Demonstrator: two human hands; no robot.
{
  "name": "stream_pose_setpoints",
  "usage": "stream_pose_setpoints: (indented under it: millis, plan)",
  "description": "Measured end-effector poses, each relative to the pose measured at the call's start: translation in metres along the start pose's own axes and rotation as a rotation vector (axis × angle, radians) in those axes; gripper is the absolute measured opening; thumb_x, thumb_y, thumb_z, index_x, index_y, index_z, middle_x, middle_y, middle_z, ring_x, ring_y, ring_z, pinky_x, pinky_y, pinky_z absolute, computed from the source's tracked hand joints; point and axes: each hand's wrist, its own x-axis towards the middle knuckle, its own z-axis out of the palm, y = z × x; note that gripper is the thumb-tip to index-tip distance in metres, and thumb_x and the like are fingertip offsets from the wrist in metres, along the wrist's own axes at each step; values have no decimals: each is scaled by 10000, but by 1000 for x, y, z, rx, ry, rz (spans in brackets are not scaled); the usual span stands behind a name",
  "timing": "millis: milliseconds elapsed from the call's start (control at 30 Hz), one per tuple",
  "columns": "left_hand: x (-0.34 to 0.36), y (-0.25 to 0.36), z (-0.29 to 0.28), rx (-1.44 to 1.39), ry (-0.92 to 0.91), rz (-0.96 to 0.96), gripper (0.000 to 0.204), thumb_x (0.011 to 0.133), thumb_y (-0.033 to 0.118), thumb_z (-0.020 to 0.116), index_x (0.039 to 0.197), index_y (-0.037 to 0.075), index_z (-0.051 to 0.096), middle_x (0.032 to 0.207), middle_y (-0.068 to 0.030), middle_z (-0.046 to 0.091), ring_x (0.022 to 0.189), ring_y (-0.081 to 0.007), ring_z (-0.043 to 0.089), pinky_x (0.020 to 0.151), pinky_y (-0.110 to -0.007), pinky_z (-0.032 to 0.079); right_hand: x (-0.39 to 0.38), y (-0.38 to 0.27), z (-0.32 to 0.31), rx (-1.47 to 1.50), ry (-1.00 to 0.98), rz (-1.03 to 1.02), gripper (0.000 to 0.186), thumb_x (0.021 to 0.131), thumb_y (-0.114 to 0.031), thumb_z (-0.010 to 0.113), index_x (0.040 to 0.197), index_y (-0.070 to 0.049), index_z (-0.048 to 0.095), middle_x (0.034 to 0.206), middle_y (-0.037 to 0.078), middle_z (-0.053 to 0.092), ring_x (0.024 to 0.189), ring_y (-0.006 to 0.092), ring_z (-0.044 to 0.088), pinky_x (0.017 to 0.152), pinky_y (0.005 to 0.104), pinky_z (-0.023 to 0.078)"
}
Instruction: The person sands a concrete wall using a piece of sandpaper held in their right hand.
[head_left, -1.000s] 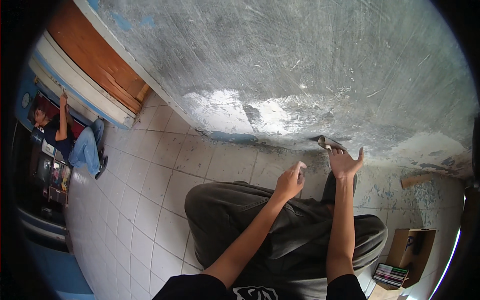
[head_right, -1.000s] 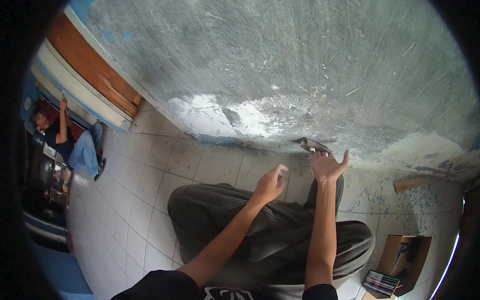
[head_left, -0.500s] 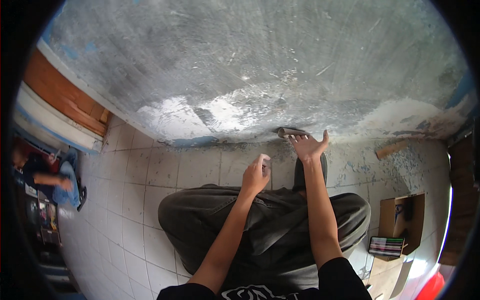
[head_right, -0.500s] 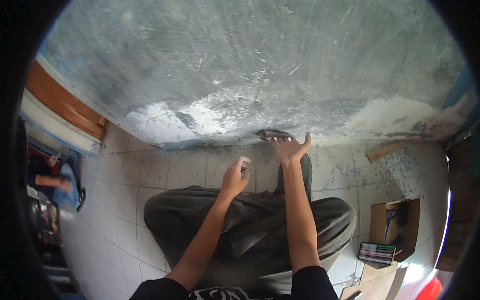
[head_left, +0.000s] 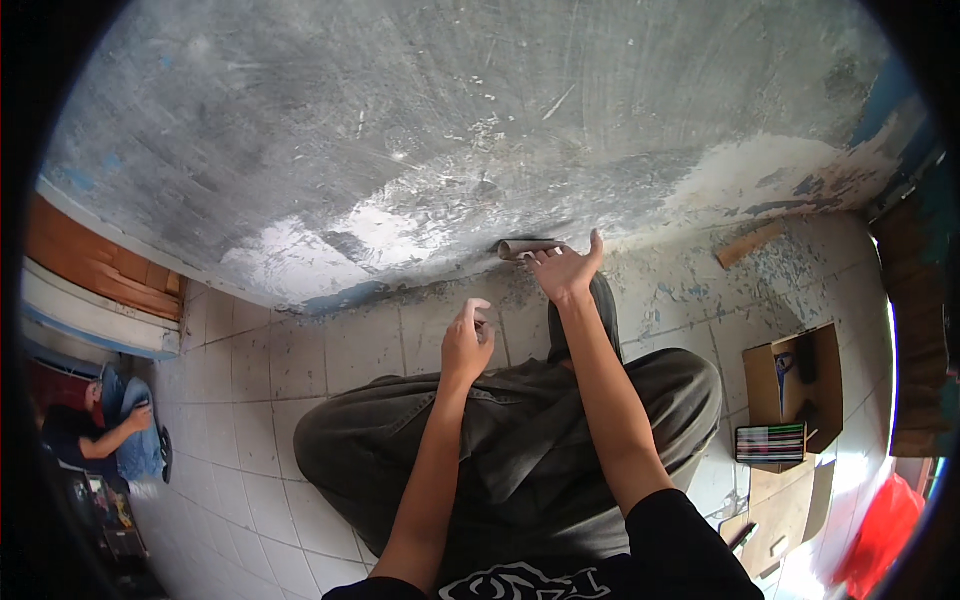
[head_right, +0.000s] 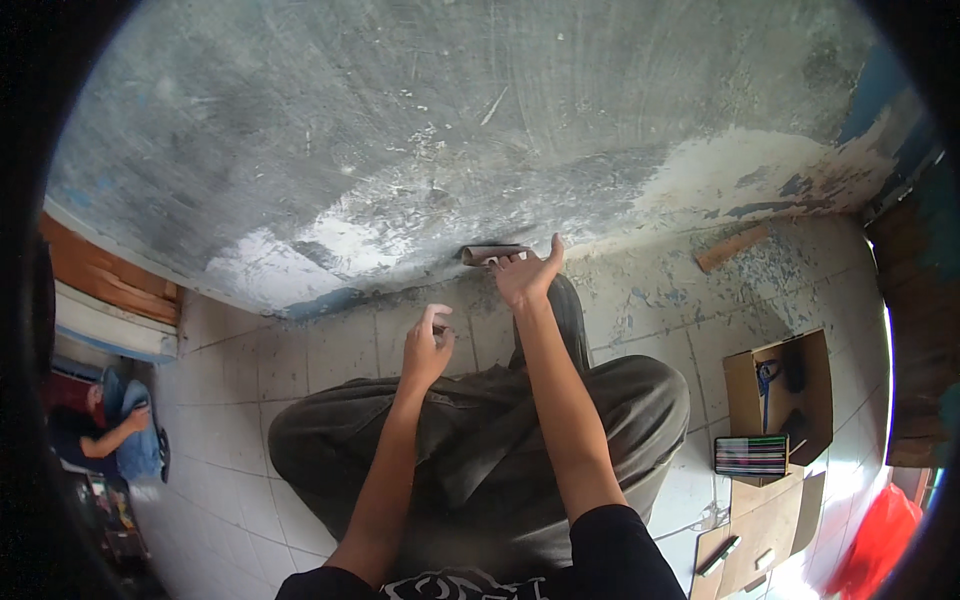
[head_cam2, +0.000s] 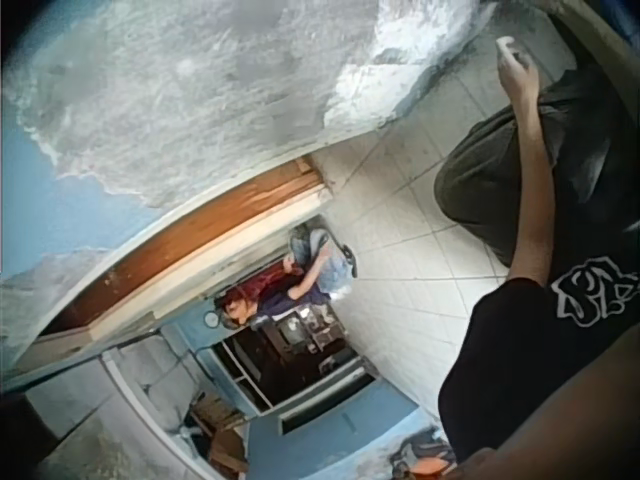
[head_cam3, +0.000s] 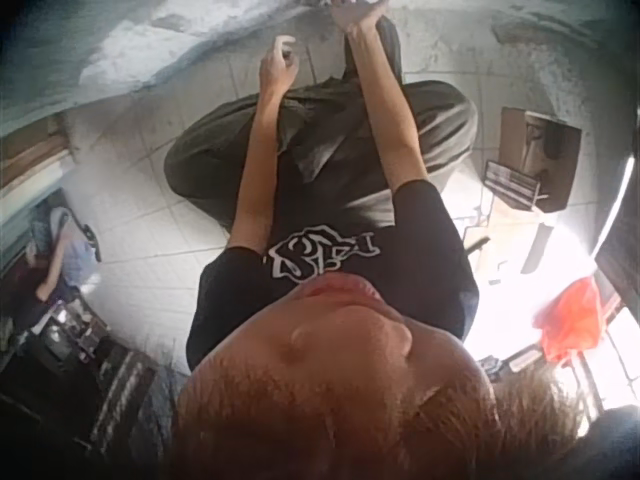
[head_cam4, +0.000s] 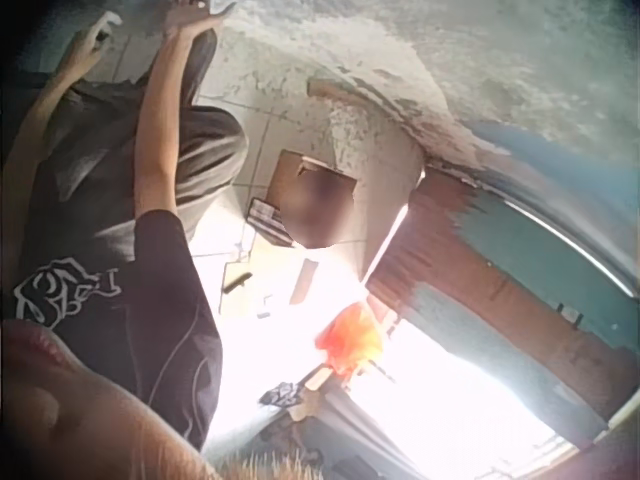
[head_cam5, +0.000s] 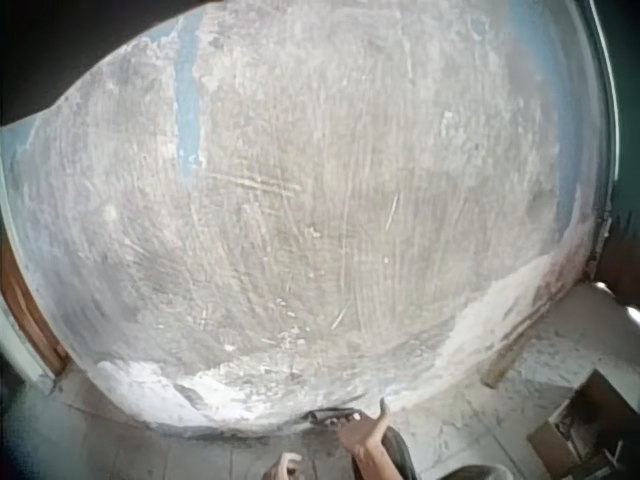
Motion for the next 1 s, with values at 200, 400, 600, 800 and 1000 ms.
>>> stream_pose_setpoints:
  millis: [200, 400, 600, 800, 1000]
  plan:
    - [-1, 2, 6, -13, 16, -20, 281, 752, 40, 554, 1022, 77, 489, 768, -113, 601, 711, -275, 605, 625, -370, 458, -4, -5, 2, -34, -22, -19, 1076, 756, -659, 431, 1371, -41, -200, 1451, 197, -164, 1351, 335, -131, 1085, 480, 11]
    - [-4, 2, 1, -35, 36, -50, 276, 754, 42, 549, 1018, 89, 487, 782, -113, 599, 736, -298, 598, 638, -383, 454, -17, -3, 21, -32, -48, -12, 1090, 750, -663, 451, 1372, -56, -207, 1451, 187, -174, 1352, 339, -127, 1086, 470, 3]
    - [-4, 0, -3, 64, -52, -14, 269, 753, 43, 535, 1014, 85, 483, 789, -121, 602, 733, -327, 583, 631, -405, 445, -9, -2, 3, -34, -126, 27, 1088, 744, -678, 451, 1374, -101, -223, 1452, 183, -176, 1347, 356, -133, 1083, 472, -7]
    - [-6, -1, -6, -24, 22, -36, 265, 754, 37, 529, 1012, 85, 486, 777, -121, 599, 732, -323, 585, 630, -407, 444, -2, 6, 7, -61, -33, 0, 1073, 736, -690, 442, 1387, -130, -201, 1455, 179, -175, 1354, 329, -128, 1081, 470, -26]
    - [6, -1, 8, 13, -23, 19, 245, 760, 39, 528, 1002, 76, 512, 732, -143, 589, 703, -315, 594, 620, -386, 448, 2, -7, -1, -60, -63, -9, 997, 759, -658, 428, 1411, -50, -19, 1448, 205, 90, 1342, 337, 113, 1039, 475, 160]
